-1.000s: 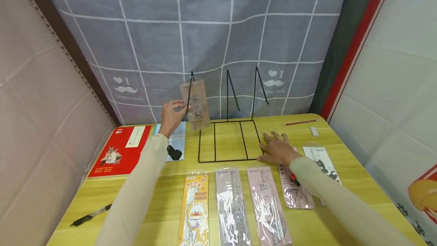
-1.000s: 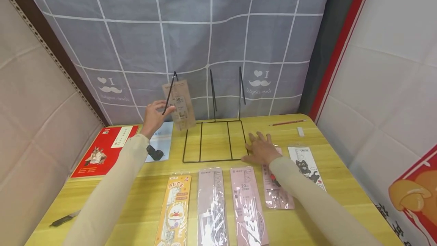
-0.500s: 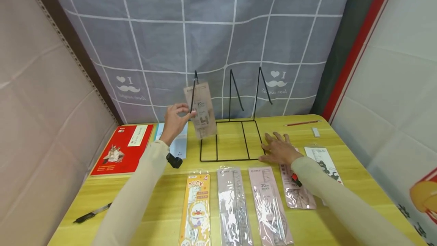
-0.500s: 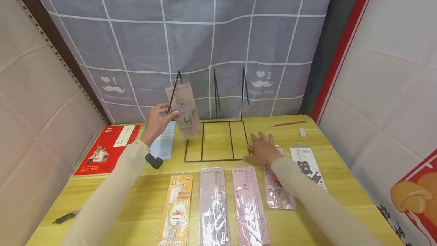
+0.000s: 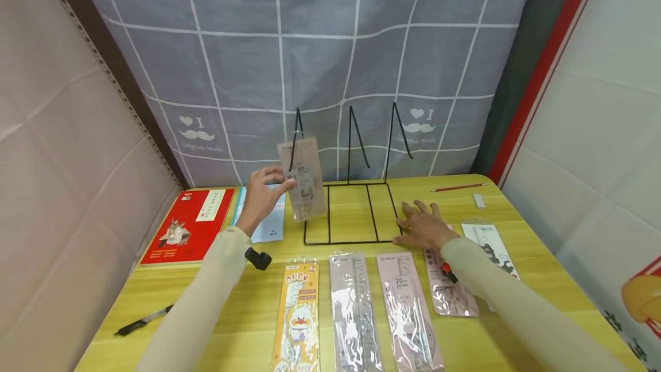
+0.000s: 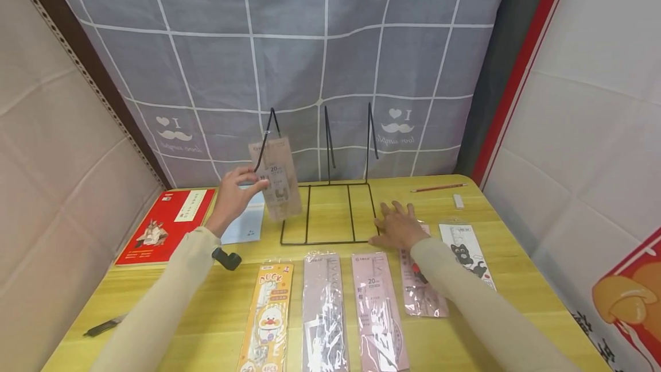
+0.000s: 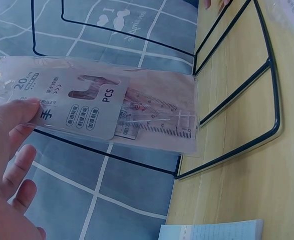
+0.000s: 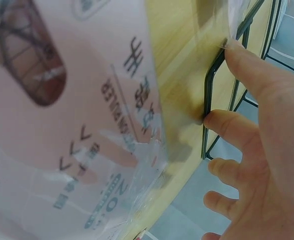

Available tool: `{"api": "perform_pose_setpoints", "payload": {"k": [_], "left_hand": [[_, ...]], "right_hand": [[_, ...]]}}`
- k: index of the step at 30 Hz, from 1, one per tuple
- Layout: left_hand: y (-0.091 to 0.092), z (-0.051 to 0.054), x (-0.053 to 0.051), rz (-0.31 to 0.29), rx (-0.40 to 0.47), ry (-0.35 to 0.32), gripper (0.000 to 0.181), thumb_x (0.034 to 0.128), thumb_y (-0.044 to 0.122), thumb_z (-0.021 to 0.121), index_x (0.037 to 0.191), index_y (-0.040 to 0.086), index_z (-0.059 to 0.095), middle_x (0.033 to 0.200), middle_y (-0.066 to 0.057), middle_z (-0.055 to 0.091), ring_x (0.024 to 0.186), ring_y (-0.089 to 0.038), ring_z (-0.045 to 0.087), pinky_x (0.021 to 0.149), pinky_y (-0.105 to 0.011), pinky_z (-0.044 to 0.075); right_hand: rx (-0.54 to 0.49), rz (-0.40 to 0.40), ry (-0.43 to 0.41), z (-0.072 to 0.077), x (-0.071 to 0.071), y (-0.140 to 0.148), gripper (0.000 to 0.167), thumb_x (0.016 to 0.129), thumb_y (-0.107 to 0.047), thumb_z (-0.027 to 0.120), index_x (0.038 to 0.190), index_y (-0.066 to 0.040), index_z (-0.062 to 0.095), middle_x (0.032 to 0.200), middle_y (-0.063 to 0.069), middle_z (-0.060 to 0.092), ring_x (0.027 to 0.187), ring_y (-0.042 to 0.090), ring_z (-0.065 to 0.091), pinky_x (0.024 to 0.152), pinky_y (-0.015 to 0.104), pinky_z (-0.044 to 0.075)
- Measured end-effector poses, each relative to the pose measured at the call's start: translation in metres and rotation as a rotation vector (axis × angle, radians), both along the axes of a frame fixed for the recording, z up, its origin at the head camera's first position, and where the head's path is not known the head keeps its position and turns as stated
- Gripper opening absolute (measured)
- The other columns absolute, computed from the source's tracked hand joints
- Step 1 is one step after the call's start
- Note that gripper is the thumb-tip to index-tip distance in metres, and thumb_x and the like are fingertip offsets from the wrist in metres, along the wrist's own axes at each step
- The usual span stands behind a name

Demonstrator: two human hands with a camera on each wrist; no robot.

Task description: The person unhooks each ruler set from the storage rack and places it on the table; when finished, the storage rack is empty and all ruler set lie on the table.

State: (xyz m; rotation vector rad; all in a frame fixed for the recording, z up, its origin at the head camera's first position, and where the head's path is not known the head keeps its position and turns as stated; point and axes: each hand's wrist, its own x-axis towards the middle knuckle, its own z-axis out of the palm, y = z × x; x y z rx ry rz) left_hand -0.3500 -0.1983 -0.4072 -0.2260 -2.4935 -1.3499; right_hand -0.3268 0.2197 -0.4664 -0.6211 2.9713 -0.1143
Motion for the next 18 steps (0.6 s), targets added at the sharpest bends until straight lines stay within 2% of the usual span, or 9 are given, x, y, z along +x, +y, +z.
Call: {"api": "perform_pose_setpoints", "payload": {"k": [11,18], "left_hand": [[0.003,-0.002,0.04,-0.001,0.011,-0.03,0.044,0.0907,0.043,0.08,0.107,0.002,0.078,0.145,-0.006,0.059,0.144,-0.029,0.04,0.119,-0.058,0.036],[0.003,-0.006,0.061,-0.007,0.003,0.011,0.034,0.0905,0.034,0.082,0.099,0.001,0.079,0.141,-0.01,0.061,0.14,-0.032,0.043,0.116,-0.057,0.038]], "right_hand": [[0.029,-0.001,0.004,-0.001,-0.003,0.0,0.073,0.093,-0.064,0.065,0.146,-0.013,0.061,0.168,0.023,0.031,0.155,0.053,0.022,0.119,0.08,0.012],[0.029,0.014,0.003,-0.001,-0.003,0.001,0.072,0.095,-0.063,0.063,0.146,-0.013,0.06,0.167,0.024,0.031,0.154,0.054,0.022,0.118,0.081,0.013]]}}
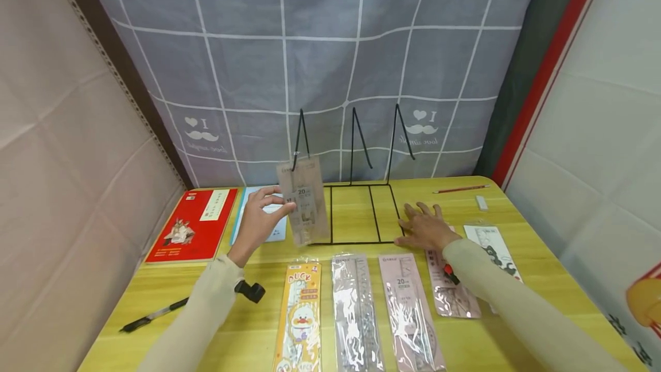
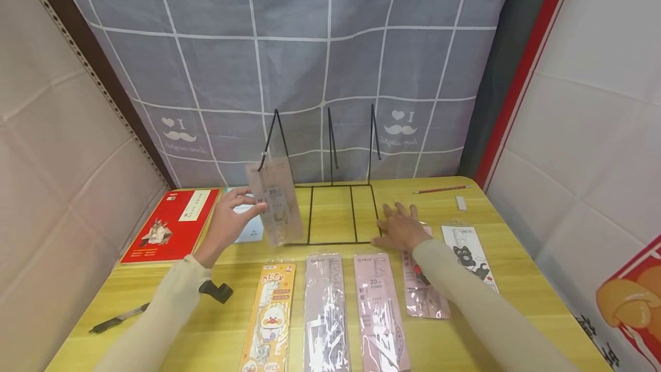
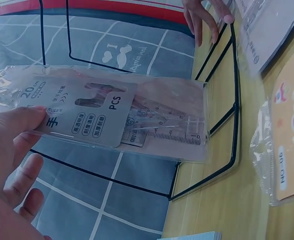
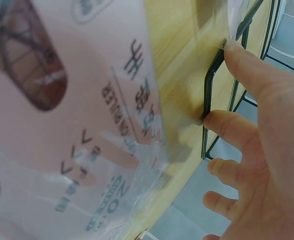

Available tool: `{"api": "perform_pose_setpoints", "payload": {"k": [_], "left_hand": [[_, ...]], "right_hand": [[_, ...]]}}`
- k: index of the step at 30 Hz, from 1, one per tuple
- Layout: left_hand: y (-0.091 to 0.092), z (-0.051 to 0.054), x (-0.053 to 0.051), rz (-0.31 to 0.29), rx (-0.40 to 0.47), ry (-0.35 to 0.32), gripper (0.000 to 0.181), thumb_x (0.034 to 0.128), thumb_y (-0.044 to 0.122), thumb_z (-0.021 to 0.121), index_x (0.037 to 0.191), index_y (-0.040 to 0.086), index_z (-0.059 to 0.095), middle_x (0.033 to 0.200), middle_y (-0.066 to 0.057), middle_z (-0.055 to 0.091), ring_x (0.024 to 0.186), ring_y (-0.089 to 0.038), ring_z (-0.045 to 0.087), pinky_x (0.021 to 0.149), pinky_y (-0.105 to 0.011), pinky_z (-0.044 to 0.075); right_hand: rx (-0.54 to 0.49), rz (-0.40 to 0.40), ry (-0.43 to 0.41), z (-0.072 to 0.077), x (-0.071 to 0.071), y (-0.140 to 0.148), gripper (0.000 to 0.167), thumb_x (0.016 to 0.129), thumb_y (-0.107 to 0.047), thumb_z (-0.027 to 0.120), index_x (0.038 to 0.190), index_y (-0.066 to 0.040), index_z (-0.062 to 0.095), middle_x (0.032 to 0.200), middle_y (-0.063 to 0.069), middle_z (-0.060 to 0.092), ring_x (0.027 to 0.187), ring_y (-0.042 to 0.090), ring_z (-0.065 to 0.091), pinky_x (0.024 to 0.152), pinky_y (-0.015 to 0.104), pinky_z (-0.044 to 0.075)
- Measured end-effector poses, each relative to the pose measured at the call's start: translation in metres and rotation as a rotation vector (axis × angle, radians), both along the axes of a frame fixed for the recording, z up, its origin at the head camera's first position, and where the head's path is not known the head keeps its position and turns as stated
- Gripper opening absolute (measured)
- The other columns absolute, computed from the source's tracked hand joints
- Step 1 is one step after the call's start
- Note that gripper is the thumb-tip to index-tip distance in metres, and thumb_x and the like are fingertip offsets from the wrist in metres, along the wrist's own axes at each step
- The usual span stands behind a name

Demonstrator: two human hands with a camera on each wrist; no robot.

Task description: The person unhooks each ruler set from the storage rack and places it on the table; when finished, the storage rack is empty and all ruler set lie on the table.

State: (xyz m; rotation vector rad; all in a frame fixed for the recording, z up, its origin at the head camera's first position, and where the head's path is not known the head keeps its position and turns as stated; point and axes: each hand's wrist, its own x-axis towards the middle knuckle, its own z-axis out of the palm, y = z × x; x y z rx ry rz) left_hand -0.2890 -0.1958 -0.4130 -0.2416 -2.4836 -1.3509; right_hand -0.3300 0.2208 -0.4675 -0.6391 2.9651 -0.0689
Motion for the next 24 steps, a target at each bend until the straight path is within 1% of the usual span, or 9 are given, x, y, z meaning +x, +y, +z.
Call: {"api": "perform_pose_setpoints", "payload": {"k": [4,10,16,20,22,24], "left_hand": [[-0.001,-0.002,0.014,0.002,-0.005,0.024,0.028,0.0895,0.029,0.083,0.094,0.001,0.079,0.139,-0.012,0.063,0.137,-0.033,0.045,0.113,-0.059,0.039],[-0.002,-0.004,0.036,-0.001,-0.002,0.014,0.024,0.0878,0.026,0.084,0.092,0.003,0.08,0.138,-0.013,0.063,0.136,-0.034,0.046,0.114,-0.062,0.037],[-0.003,-0.005,0.05,-0.012,0.021,0.019,0.022,0.0869,0.025,0.085,0.089,0.004,0.08,0.138,-0.012,0.063,0.137,-0.034,0.044,0.115,-0.062,0.034],[-0.006,-0.005,0.059,-0.006,0.018,-0.027,0.024,0.087,0.028,0.085,0.09,0.005,0.08,0.141,-0.01,0.061,0.14,-0.032,0.041,0.116,-0.063,0.034],[-0.01,-0.004,0.066,-0.001,0.011,-0.058,0.025,0.0876,0.03,0.085,0.09,0.005,0.08,0.143,-0.01,0.06,0.142,-0.033,0.041,0.117,-0.064,0.033],[-0.016,-0.002,0.075,0.009,-0.003,-0.087,0.026,0.0884,0.031,0.084,0.091,0.005,0.08,0.145,-0.01,0.058,0.143,-0.034,0.04,0.116,-0.066,0.033]], "right_hand": [[-0.007,0.003,0.0,-0.001,0.001,0.0,0.072,0.095,-0.063,0.063,0.147,-0.013,0.06,0.167,0.025,0.031,0.154,0.054,0.023,0.118,0.081,0.012],[-0.012,-0.005,0.002,-0.002,0.001,0.0,0.073,0.093,-0.064,0.065,0.146,-0.013,0.061,0.167,0.024,0.032,0.154,0.054,0.024,0.118,0.081,0.011],[-0.027,-0.015,-0.004,-0.001,0.001,0.0,0.073,0.092,-0.063,0.067,0.145,-0.013,0.062,0.167,0.023,0.032,0.154,0.054,0.022,0.118,0.082,0.009],[-0.031,-0.012,-0.005,0.0,0.002,0.0,0.072,0.093,-0.063,0.066,0.144,-0.013,0.062,0.167,0.024,0.032,0.154,0.054,0.022,0.117,0.082,0.009],[-0.027,-0.009,-0.003,0.0,0.002,0.0,0.072,0.093,-0.063,0.066,0.144,-0.012,0.063,0.167,0.024,0.032,0.154,0.054,0.022,0.117,0.082,0.009],[-0.028,-0.013,-0.004,0.001,0.001,-0.001,0.072,0.094,-0.063,0.066,0.145,-0.013,0.062,0.167,0.023,0.032,0.154,0.053,0.022,0.118,0.081,0.008]]}}
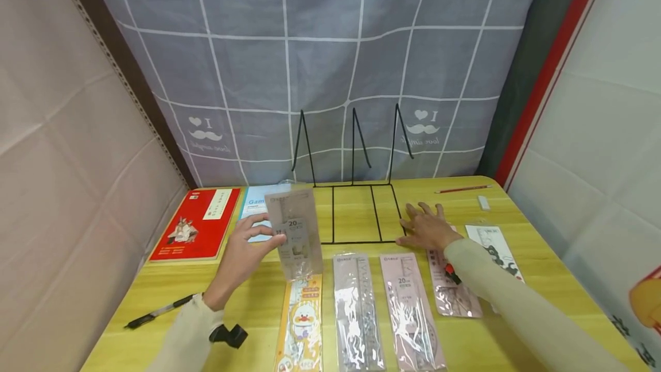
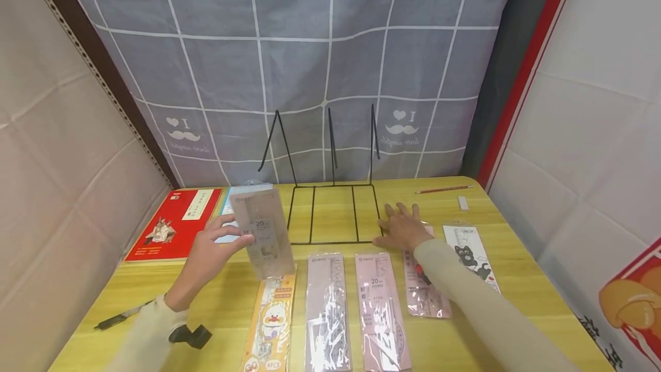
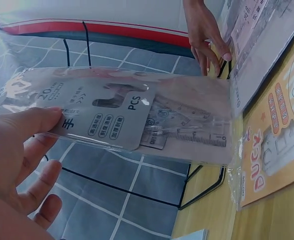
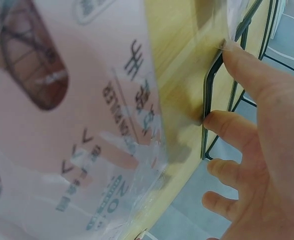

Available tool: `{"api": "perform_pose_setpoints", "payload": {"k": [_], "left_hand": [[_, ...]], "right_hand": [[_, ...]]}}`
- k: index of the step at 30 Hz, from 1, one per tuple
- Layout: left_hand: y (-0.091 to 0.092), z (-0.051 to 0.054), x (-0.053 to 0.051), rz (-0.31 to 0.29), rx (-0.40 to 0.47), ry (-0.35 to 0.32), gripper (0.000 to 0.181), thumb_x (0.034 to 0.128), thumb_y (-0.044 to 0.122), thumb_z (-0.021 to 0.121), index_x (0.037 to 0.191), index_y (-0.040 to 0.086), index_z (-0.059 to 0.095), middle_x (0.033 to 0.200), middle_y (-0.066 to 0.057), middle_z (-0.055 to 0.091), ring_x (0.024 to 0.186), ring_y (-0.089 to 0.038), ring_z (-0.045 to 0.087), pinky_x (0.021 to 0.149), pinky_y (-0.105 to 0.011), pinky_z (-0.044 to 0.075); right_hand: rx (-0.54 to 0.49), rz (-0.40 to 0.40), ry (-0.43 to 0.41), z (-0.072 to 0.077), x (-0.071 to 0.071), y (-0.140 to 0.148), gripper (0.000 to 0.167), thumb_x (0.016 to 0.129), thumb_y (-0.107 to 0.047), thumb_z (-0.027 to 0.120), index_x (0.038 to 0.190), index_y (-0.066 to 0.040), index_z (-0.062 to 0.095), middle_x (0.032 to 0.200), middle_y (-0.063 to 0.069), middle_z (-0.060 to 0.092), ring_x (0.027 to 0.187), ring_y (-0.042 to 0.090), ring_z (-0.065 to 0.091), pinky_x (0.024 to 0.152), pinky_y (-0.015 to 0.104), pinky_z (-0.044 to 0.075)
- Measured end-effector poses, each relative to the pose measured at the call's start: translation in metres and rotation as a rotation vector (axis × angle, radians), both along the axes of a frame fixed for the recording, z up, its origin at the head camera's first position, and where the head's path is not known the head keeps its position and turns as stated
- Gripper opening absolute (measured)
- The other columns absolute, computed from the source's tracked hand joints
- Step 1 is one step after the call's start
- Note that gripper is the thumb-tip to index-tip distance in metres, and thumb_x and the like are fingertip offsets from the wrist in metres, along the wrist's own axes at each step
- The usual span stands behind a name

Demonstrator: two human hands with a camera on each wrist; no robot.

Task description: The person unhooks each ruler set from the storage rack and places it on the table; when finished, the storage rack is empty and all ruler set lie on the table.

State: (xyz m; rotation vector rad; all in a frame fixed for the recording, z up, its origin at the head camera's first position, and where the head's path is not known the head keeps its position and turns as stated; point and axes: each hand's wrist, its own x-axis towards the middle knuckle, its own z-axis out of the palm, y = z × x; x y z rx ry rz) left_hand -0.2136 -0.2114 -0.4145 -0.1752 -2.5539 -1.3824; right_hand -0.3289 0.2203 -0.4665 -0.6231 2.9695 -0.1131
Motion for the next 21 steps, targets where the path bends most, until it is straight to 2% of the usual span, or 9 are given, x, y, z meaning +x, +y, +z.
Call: {"api": "perform_pose_setpoints", "payload": {"k": [5,9,12,14,17,21], "left_hand": [[-0.024,0.008,0.031,0.038,-0.042,-0.088,0.031,0.0904,0.035,0.081,0.095,0.004,0.079,0.153,-0.015,0.052,0.147,-0.039,0.035,0.112,-0.071,0.033],[-0.048,0.01,0.055,0.093,-0.102,-0.255,0.042,0.0918,0.045,0.078,0.102,0.004,0.077,0.16,-0.016,0.044,0.15,-0.044,0.03,0.111,-0.076,0.031],[-0.063,0.007,0.07,0.119,-0.143,-0.386,0.047,0.0914,0.05,0.076,0.108,0.006,0.077,0.163,-0.016,0.04,0.15,-0.045,0.029,0.113,-0.074,0.034],[-0.071,0.004,0.077,0.119,-0.166,-0.446,0.048,0.0912,0.051,0.076,0.11,0.007,0.077,0.163,-0.017,0.039,0.15,-0.045,0.028,0.113,-0.073,0.034],[-0.082,-0.002,0.084,0.102,-0.182,-0.5,0.044,0.0916,0.05,0.076,0.109,0.009,0.078,0.164,-0.018,0.039,0.15,-0.046,0.028,0.113,-0.074,0.033],[-0.092,-0.012,0.088,0.07,-0.184,-0.515,0.037,0.0923,0.046,0.076,0.106,0.012,0.08,0.162,-0.018,0.043,0.148,-0.047,0.029,0.112,-0.076,0.031]], "right_hand": [[0.004,0.007,0.012,-0.001,0.0,0.002,0.071,0.094,-0.062,0.066,0.144,-0.013,0.062,0.167,0.024,0.032,0.154,0.054,0.023,0.118,0.081,0.01],[0.016,0.006,0.014,-0.002,0.0,0.002,0.071,0.094,-0.063,0.065,0.145,-0.013,0.062,0.167,0.023,0.032,0.154,0.053,0.023,0.118,0.081,0.01],[0.016,0.003,0.015,-0.002,0.001,0.002,0.071,0.094,-0.063,0.065,0.145,-0.013,0.062,0.167,0.023,0.032,0.154,0.053,0.023,0.118,0.081,0.009],[0.012,0.002,0.015,-0.002,0.001,0.002,0.071,0.093,-0.063,0.066,0.144,-0.013,0.062,0.167,0.023,0.032,0.154,0.053,0.023,0.118,0.081,0.009],[0.002,0.004,0.015,-0.002,0.002,0.002,0.071,0.093,-0.062,0.066,0.145,-0.013,0.062,0.167,0.023,0.032,0.154,0.053,0.022,0.119,0.08,0.008],[0.003,0.006,0.014,-0.002,0.003,0.001,0.071,0.094,-0.062,0.066,0.145,-0.013,0.061,0.166,0.025,0.032,0.154,0.054,0.022,0.119,0.081,0.007]]}}
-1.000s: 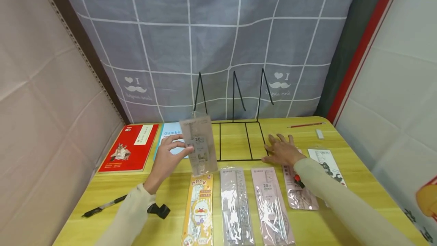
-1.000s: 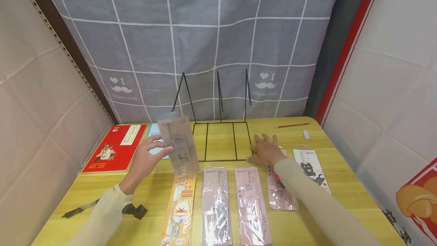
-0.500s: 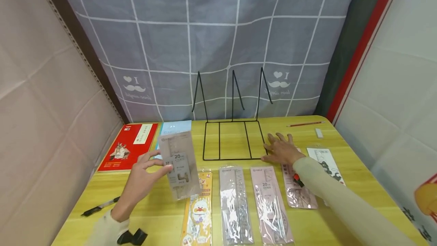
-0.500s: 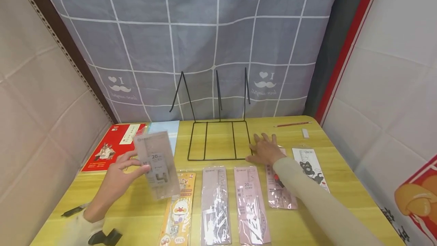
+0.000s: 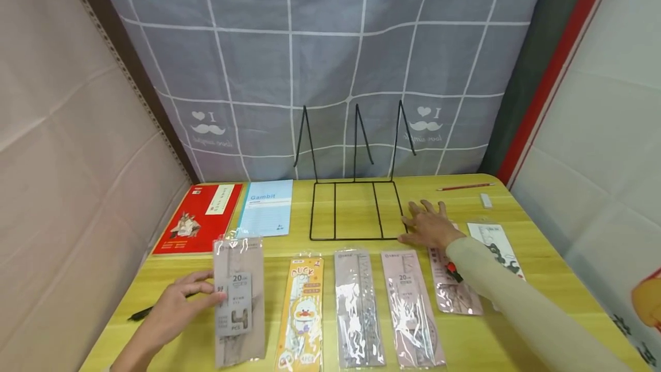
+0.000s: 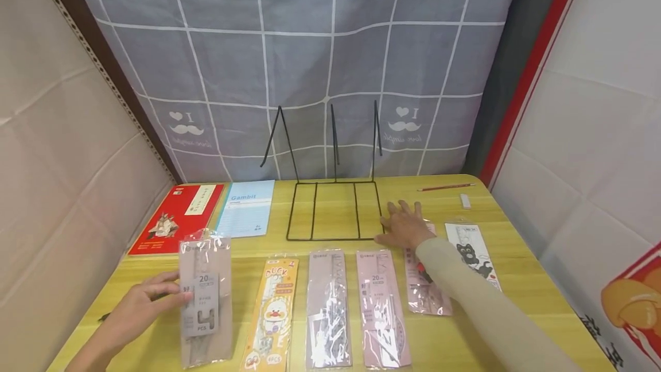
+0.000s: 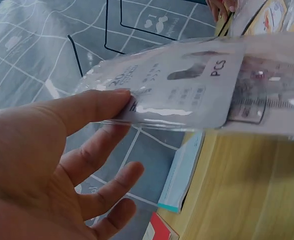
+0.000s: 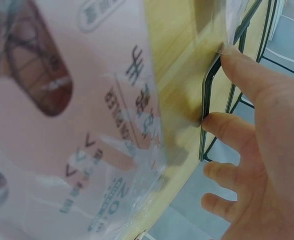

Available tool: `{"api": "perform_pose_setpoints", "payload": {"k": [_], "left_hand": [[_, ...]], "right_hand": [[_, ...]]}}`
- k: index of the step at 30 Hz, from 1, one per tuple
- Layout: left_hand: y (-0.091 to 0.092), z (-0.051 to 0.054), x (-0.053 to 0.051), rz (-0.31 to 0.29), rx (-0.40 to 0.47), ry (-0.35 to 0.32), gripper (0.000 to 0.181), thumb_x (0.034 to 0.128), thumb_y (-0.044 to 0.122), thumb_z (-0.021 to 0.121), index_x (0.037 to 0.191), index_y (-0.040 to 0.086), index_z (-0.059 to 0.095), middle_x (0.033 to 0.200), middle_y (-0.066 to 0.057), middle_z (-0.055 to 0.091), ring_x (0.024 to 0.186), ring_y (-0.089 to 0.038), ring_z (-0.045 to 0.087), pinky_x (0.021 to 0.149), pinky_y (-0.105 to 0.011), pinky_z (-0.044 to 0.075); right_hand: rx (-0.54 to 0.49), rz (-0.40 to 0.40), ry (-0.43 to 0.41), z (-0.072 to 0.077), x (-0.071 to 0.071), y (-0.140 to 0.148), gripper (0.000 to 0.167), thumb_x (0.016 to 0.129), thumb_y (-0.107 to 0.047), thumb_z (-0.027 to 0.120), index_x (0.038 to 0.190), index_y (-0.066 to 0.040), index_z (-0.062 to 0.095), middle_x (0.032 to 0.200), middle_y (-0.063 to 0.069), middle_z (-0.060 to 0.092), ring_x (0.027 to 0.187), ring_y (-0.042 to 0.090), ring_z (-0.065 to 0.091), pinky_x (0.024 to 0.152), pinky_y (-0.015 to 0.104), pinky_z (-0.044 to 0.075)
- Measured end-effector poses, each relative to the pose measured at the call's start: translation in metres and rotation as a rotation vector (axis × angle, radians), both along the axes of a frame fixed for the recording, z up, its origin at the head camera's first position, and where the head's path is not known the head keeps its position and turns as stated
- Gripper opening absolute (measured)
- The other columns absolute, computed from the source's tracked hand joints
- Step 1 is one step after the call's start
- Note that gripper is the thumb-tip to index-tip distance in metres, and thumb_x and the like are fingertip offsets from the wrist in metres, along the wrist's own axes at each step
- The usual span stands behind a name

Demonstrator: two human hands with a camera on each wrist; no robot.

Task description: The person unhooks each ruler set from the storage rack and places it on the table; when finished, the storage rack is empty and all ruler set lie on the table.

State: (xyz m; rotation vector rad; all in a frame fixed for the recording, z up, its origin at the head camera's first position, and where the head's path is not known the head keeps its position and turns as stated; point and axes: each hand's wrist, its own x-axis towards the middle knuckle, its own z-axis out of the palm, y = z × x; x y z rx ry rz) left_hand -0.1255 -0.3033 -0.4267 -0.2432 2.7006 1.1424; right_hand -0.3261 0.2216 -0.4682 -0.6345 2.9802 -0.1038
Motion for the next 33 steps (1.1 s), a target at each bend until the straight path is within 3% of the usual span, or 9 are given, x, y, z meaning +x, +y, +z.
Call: {"api": "perform_pose_setpoints", "payload": {"k": [3,6,11,14,18,22,33], "left_hand": [[-0.004,-0.01,0.0,-0.041,-0.037,0.065,0.027,0.09,0.042,0.08,0.098,0.016,0.081,0.155,-0.018,0.051,0.143,-0.046,0.034,0.108,-0.075,0.035],[-0.004,-0.023,-0.002,-0.072,-0.116,0.172,0.02,0.0854,0.04,0.084,0.089,0.021,0.08,0.15,-0.016,0.056,0.139,-0.044,0.038,0.103,-0.072,0.04],[-0.003,-0.049,-0.008,-0.088,-0.227,0.38,0.019,0.0789,0.036,0.09,0.083,0.022,0.078,0.147,-0.023,0.056,0.136,-0.053,0.035,0.1,-0.078,0.03],[-0.002,-0.062,-0.01,-0.088,-0.277,0.453,0.018,0.0765,0.033,0.091,0.081,0.022,0.078,0.146,-0.026,0.055,0.136,-0.057,0.035,0.1,-0.08,0.027],[0.002,-0.069,-0.011,-0.081,-0.317,0.443,0.016,0.0768,0.031,0.091,0.081,0.022,0.078,0.147,-0.027,0.053,0.138,-0.055,0.033,0.1,-0.075,0.028],[0.004,-0.071,-0.012,-0.063,-0.342,0.374,0.016,0.0777,0.033,0.09,0.083,0.022,0.08,0.15,-0.027,0.049,0.141,-0.054,0.029,0.103,-0.069,0.027],[0.002,-0.069,-0.011,-0.048,-0.368,0.325,0.023,0.0812,0.034,0.088,0.097,0.019,0.082,0.155,-0.029,0.044,0.144,-0.055,0.025,0.108,-0.074,0.023]], "right_hand": [[0.009,-0.001,-0.003,0.0,-0.001,0.0,0.071,0.094,-0.062,0.065,0.145,-0.013,0.061,0.166,0.026,0.032,0.154,0.054,0.023,0.119,0.08,0.008],[0.012,-0.002,-0.005,-0.001,-0.001,0.0,0.071,0.094,-0.062,0.065,0.145,-0.014,0.061,0.166,0.026,0.031,0.153,0.055,0.023,0.119,0.08,0.009],[0.007,-0.006,0.007,-0.003,0.001,0.003,0.069,0.094,-0.061,0.066,0.146,-0.015,0.061,0.166,0.026,0.033,0.153,0.055,0.025,0.118,0.081,0.011],[0.006,-0.002,0.02,-0.004,0.001,0.006,0.069,0.095,-0.061,0.065,0.146,-0.015,0.061,0.165,0.026,0.033,0.152,0.055,0.025,0.117,0.081,0.012],[0.013,0.008,0.038,-0.006,0.001,0.01,0.069,0.096,-0.062,0.063,0.146,-0.015,0.061,0.165,0.027,0.034,0.152,0.056,0.026,0.116,0.082,0.013],[0.025,0.015,0.041,-0.007,0.001,0.012,0.068,0.097,-0.062,0.061,0.147,-0.016,0.06,0.165,0.027,0.034,0.151,0.057,0.027,0.116,0.083,0.014],[0.017,0.016,0.004,-0.009,0.0,0.014,0.069,0.097,-0.062,0.06,0.149,-0.017,0.058,0.166,0.028,0.03,0.152,0.057,0.024,0.116,0.082,0.012]]}}
